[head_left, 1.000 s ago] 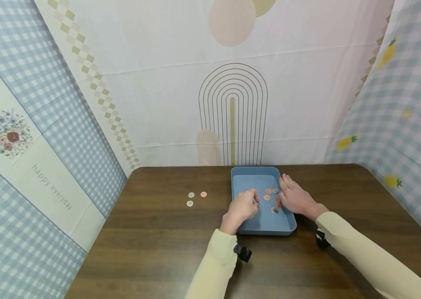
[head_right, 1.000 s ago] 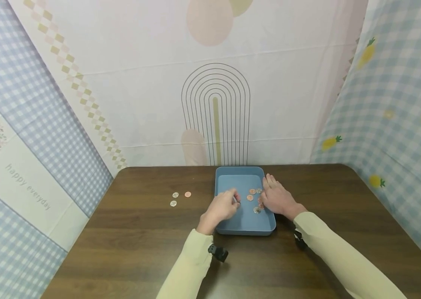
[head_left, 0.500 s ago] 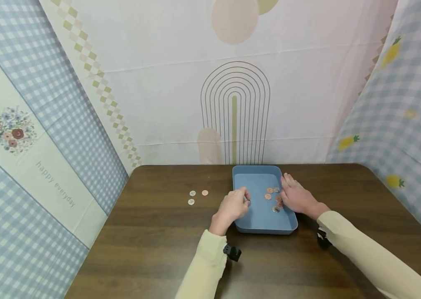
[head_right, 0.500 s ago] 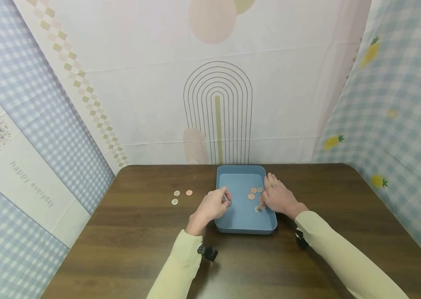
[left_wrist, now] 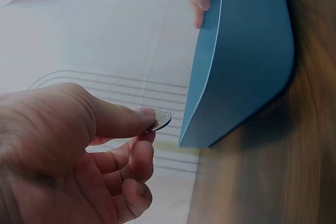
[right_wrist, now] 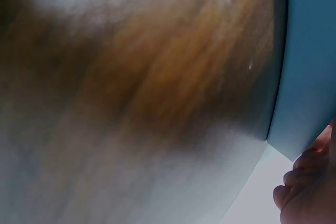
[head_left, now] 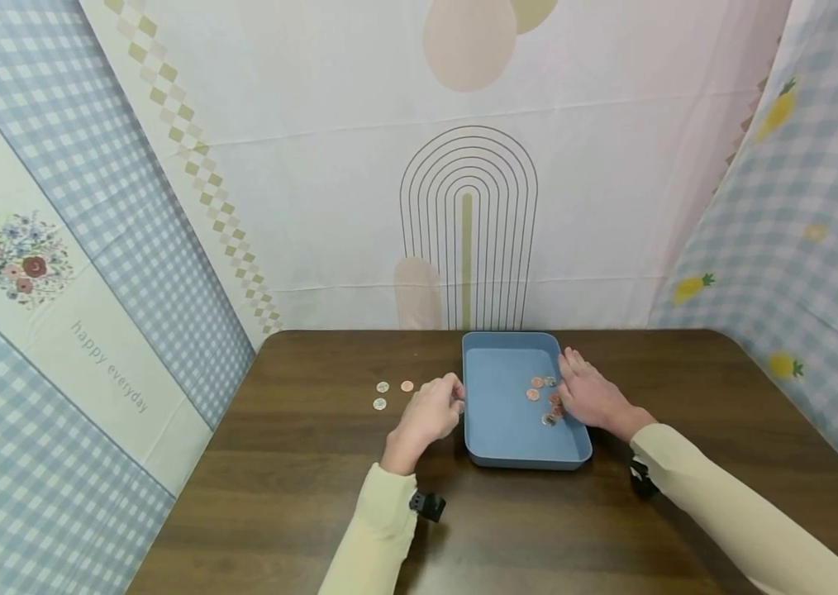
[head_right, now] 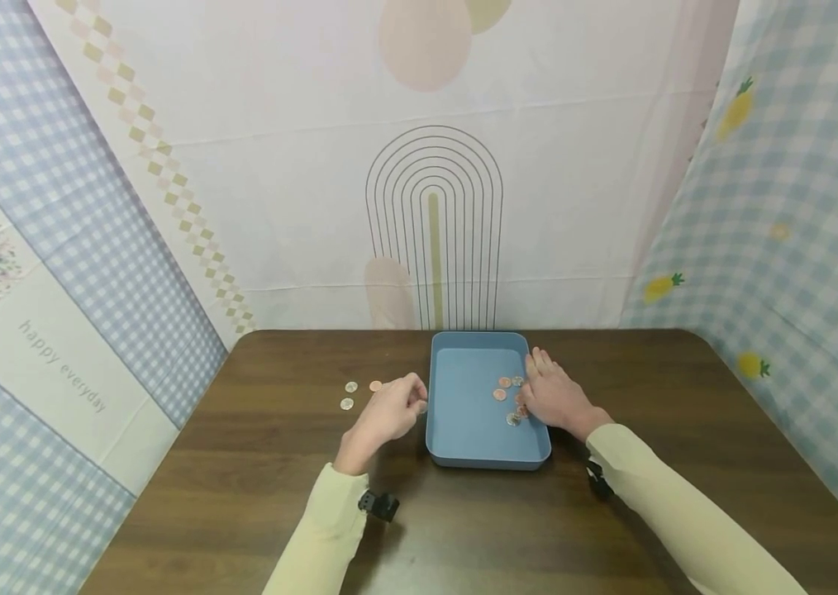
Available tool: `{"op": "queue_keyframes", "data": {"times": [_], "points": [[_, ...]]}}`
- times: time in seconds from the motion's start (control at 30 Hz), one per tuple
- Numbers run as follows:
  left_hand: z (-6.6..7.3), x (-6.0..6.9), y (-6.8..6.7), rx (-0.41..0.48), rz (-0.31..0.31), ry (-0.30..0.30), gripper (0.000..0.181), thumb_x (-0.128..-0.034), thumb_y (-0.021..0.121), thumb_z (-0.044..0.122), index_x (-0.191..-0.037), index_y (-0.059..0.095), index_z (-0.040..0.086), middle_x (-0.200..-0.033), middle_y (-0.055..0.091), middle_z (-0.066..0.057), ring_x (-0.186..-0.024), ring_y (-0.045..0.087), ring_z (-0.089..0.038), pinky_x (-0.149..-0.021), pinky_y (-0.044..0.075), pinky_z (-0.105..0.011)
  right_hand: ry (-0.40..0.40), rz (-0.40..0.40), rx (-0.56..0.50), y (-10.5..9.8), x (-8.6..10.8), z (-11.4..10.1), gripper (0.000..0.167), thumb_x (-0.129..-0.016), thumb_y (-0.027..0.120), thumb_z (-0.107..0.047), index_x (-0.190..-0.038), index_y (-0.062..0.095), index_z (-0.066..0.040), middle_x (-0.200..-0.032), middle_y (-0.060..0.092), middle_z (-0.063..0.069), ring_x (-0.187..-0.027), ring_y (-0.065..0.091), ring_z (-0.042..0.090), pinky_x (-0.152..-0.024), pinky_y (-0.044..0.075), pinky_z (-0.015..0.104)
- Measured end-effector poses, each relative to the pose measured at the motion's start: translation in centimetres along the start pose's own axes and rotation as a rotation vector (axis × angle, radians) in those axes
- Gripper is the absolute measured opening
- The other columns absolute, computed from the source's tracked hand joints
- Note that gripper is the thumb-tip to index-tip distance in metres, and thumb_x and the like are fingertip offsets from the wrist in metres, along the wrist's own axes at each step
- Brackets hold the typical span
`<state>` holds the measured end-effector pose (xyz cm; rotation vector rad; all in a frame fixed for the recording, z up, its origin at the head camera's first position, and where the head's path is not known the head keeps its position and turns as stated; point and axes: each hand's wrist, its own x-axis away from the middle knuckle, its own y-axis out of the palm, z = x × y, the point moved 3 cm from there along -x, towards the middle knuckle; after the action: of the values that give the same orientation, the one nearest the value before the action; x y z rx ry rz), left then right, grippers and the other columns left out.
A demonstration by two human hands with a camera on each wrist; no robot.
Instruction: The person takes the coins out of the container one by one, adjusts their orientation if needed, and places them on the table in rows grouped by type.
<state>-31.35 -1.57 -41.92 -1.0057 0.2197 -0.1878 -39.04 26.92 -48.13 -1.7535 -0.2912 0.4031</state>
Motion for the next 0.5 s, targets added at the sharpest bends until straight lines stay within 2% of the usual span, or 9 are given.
{"op": "queue_keyframes", "data": {"times": [0.13,0.33,0.5], "points": [[-0.8,0.2,-0.7,-0.006,0.008,0.008,0.006,-0.0933,0.064,0.013,-0.098,0.061,0.013,-0.088,0.063,-0.001,-0.079,0.059,-0.016,-0.070,0.047,-0.030,-0.002,-0.008,-0.005,-0.2,0.0,0.3,0.057,-0.103,0.035,-0.020,-0.145,0.026,0.017,-0.154,0.020,0.038,-0.145,0.020,0.050,-0.116,0.023,0.059],[-2.3,0.1,-2.0,0.009,0.020,-0.020,0.007,-0.0925,0.065,0.011,-0.097,0.060,0.013,-0.089,0.065,-0.003,-0.081,0.061,-0.018,-0.073,0.048,-0.034,-0.004,-0.001,-0.010,-0.3,-0.3,0.5,0.057,-0.103,0.035,-0.019,-0.145,0.027,0.017,-0.155,0.020,0.037,-0.145,0.021,0.050,-0.116,0.023,0.059],[-4.0,0.4,-2.4,0.009,0.013,-0.043,0.007,-0.0928,0.065,0.012,-0.096,0.059,0.013,-0.089,0.065,-0.003,-0.079,0.059,-0.017,-0.071,0.048,-0.032,-0.017,0.002,-0.022,0.0,-0.7,0.5,0.056,-0.103,0.035,-0.019,-0.144,0.028,0.018,-0.154,0.020,0.038,-0.144,0.021,0.050,-0.115,0.023,0.059]]}}
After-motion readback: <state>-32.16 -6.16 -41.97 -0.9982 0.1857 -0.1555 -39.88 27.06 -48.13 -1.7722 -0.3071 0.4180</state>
